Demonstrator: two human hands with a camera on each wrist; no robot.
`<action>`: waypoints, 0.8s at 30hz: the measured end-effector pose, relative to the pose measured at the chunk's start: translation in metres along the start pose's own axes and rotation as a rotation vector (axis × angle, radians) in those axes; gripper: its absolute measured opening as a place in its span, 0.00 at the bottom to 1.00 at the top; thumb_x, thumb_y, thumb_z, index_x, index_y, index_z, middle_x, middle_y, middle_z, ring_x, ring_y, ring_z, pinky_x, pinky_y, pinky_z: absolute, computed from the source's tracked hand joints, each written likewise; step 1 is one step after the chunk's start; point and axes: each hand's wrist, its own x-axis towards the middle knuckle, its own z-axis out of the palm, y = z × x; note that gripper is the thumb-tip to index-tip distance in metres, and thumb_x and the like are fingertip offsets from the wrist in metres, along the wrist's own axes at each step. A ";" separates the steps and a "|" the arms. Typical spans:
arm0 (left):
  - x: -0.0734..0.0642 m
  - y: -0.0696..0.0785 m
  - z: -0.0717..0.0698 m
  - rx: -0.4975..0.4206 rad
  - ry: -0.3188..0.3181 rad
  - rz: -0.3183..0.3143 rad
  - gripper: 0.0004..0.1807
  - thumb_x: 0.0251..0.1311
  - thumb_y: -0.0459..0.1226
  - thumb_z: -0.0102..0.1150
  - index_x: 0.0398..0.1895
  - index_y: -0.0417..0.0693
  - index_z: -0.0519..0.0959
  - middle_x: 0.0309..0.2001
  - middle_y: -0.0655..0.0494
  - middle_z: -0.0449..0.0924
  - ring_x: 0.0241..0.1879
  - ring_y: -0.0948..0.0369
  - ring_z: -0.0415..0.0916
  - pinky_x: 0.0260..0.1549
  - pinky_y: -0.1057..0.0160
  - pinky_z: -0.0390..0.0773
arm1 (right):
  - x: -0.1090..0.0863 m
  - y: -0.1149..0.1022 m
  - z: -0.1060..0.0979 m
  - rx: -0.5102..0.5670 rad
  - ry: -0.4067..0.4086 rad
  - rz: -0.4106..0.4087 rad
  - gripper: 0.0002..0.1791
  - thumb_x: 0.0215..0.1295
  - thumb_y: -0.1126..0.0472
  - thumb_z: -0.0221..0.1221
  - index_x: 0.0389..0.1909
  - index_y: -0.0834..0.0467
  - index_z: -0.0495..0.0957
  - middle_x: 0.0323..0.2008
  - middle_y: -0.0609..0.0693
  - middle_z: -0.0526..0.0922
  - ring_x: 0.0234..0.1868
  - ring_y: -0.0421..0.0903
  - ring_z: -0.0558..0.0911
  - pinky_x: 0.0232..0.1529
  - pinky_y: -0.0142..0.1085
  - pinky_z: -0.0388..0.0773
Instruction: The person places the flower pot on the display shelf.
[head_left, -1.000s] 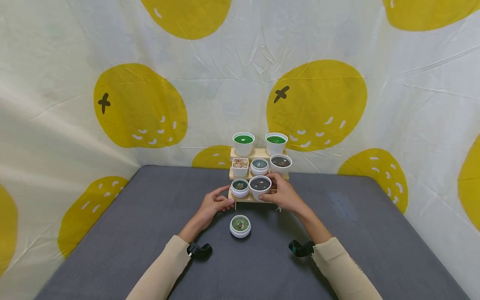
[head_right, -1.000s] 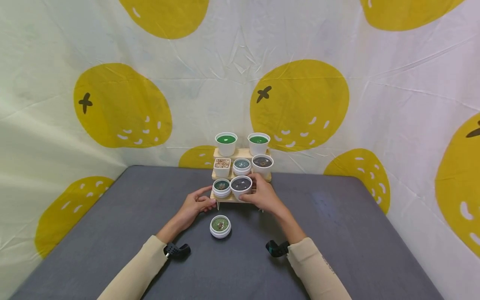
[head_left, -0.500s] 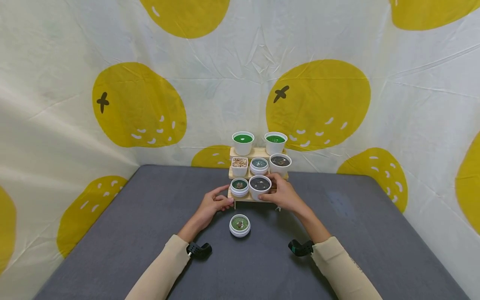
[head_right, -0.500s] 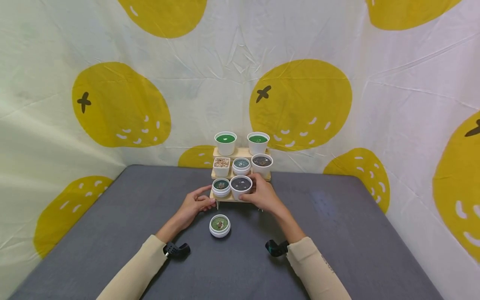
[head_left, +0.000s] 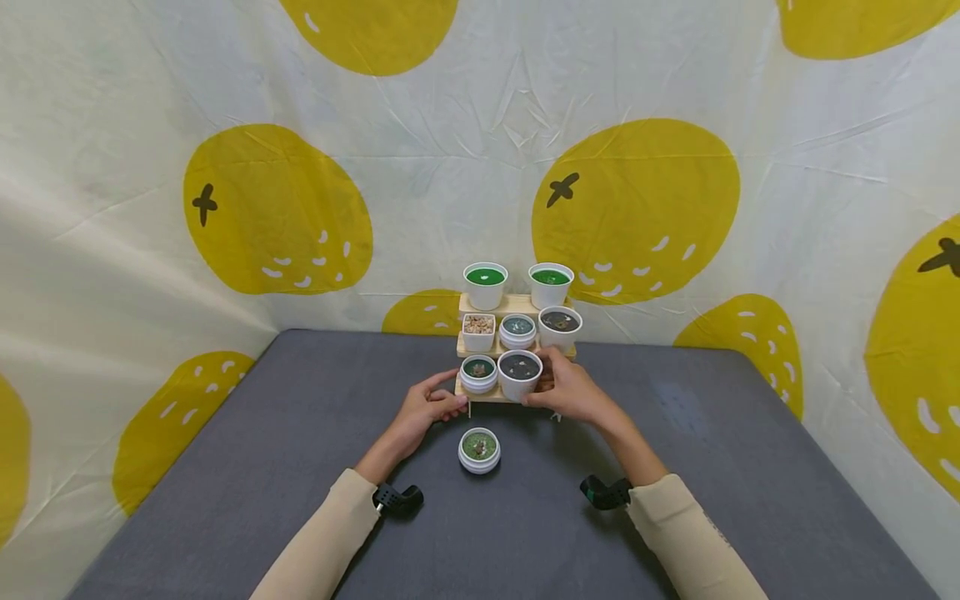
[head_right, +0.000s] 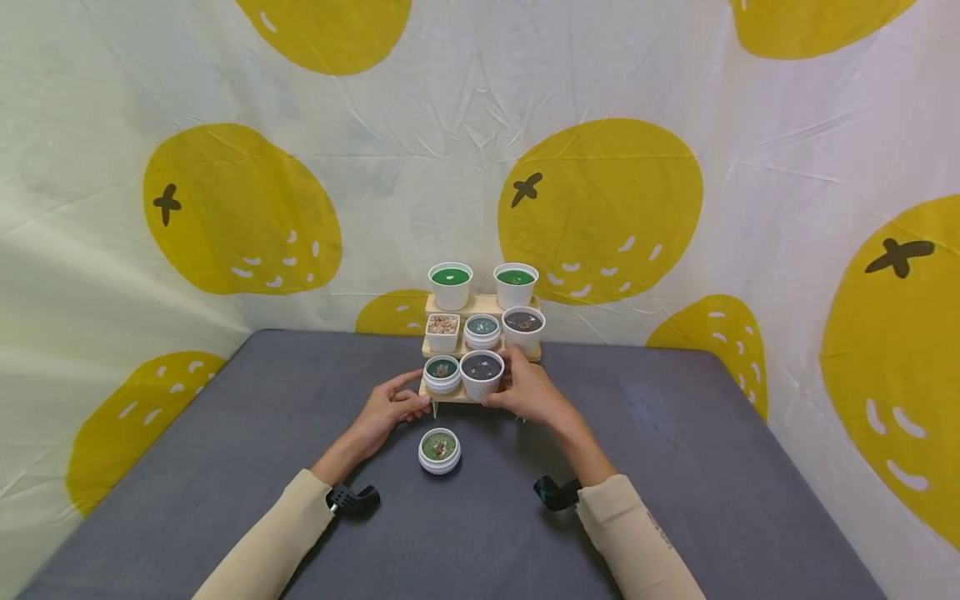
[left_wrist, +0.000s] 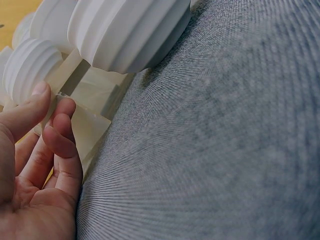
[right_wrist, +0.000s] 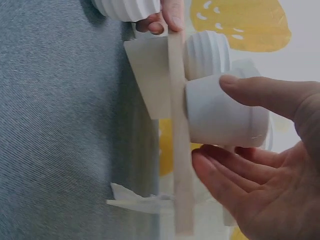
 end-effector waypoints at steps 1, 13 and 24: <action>0.000 0.000 0.000 -0.002 0.001 0.002 0.35 0.64 0.35 0.70 0.74 0.50 0.70 0.31 0.60 0.88 0.32 0.63 0.81 0.33 0.67 0.78 | -0.001 -0.001 -0.001 -0.011 -0.007 0.001 0.39 0.55 0.67 0.74 0.64 0.71 0.64 0.56 0.70 0.82 0.57 0.62 0.84 0.57 0.50 0.82; 0.000 0.000 0.000 -0.004 0.004 -0.002 0.34 0.64 0.36 0.70 0.74 0.52 0.71 0.32 0.59 0.89 0.33 0.63 0.81 0.33 0.67 0.78 | -0.011 -0.006 -0.018 -0.115 -0.073 -0.038 0.36 0.58 0.65 0.72 0.64 0.72 0.66 0.57 0.70 0.81 0.59 0.67 0.82 0.60 0.57 0.79; 0.001 0.000 -0.001 0.007 0.009 -0.002 0.34 0.64 0.36 0.71 0.73 0.52 0.72 0.32 0.58 0.88 0.33 0.63 0.81 0.33 0.66 0.78 | -0.032 -0.032 -0.039 -0.204 -0.277 -0.072 0.30 0.62 0.63 0.71 0.60 0.70 0.69 0.56 0.67 0.82 0.58 0.62 0.82 0.62 0.55 0.78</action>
